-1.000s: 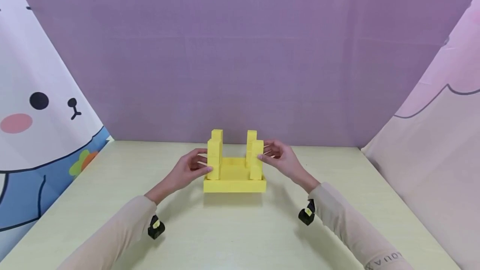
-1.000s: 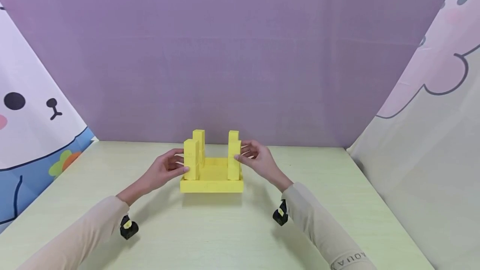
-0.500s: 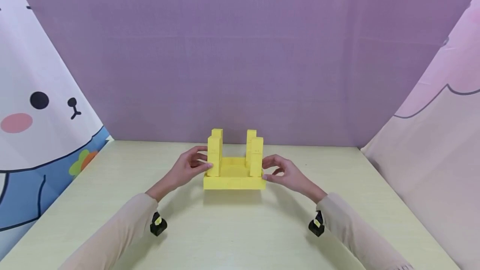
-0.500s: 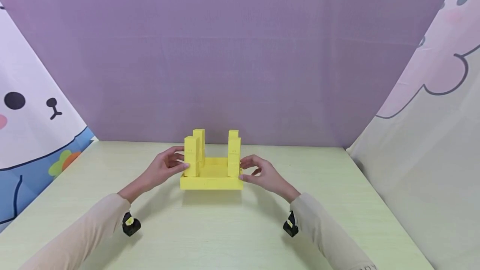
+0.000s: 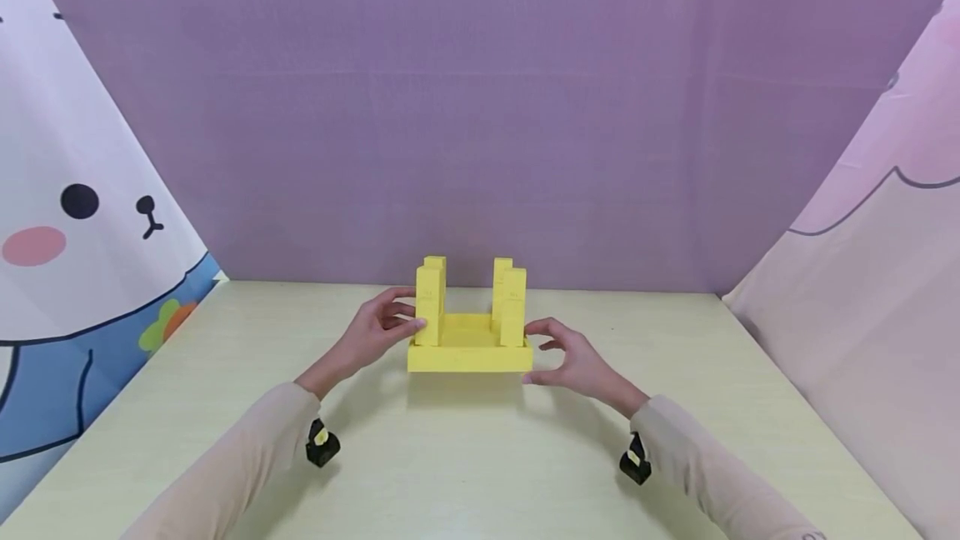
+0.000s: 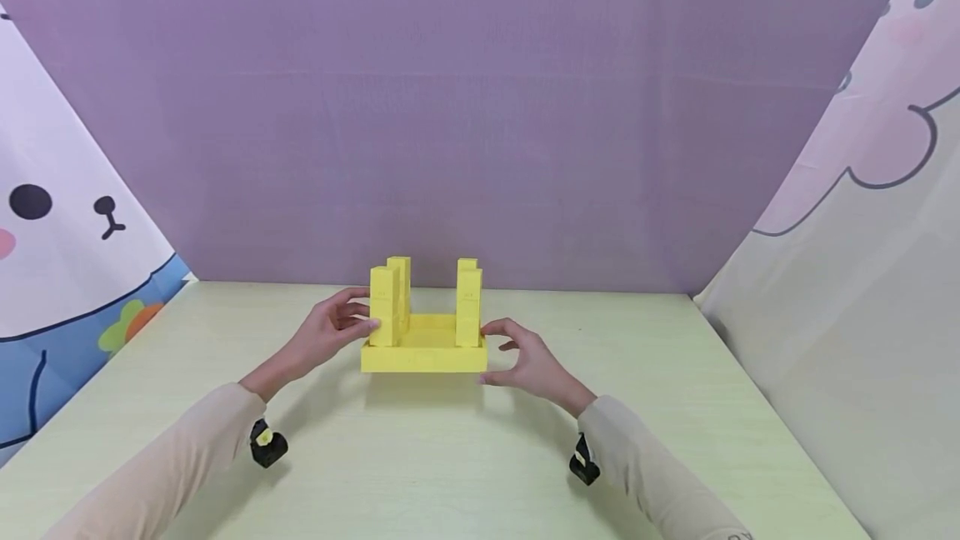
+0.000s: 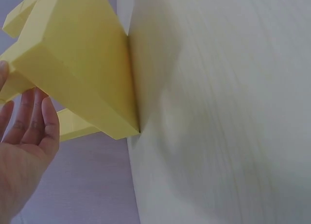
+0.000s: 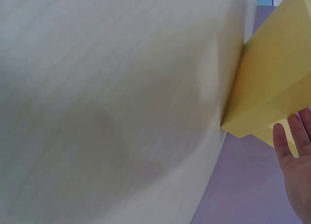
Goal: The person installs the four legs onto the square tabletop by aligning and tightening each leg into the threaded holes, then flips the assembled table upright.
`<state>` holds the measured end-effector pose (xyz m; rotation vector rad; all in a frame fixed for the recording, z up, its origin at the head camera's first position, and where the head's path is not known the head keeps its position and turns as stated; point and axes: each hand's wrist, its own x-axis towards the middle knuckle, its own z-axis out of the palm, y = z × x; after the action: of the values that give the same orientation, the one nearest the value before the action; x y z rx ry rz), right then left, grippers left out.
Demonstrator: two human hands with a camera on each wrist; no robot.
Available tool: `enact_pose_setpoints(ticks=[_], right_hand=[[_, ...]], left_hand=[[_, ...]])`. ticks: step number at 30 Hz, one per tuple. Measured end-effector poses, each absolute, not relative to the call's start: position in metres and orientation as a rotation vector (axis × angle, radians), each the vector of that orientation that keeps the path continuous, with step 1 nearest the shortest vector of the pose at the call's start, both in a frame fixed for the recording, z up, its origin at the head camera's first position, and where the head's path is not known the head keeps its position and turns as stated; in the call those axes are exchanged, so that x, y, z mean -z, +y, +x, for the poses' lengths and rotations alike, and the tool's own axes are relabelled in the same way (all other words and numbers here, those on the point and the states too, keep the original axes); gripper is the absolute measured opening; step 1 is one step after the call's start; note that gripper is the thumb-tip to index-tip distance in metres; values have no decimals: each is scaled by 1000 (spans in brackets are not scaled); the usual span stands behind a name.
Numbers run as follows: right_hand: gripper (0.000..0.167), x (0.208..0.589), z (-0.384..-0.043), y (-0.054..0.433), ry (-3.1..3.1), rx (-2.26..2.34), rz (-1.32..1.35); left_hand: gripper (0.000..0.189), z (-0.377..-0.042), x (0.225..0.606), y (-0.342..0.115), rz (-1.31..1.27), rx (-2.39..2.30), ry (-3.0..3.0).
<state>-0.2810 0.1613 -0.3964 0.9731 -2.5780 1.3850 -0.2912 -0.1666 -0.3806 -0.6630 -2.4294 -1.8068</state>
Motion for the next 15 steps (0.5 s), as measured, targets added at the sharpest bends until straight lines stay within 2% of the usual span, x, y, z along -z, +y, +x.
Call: enact_pose_setpoints(ticks=[7,15], right_hand=[[49,370,-260,150,-2533,-1364,972],[42,368,-262,151,-2513,-1320,986]], left_hand=[[51,-294,381,-164,-612,1841,-2393],[47,-294,381,-160,-596,1888,-2321]])
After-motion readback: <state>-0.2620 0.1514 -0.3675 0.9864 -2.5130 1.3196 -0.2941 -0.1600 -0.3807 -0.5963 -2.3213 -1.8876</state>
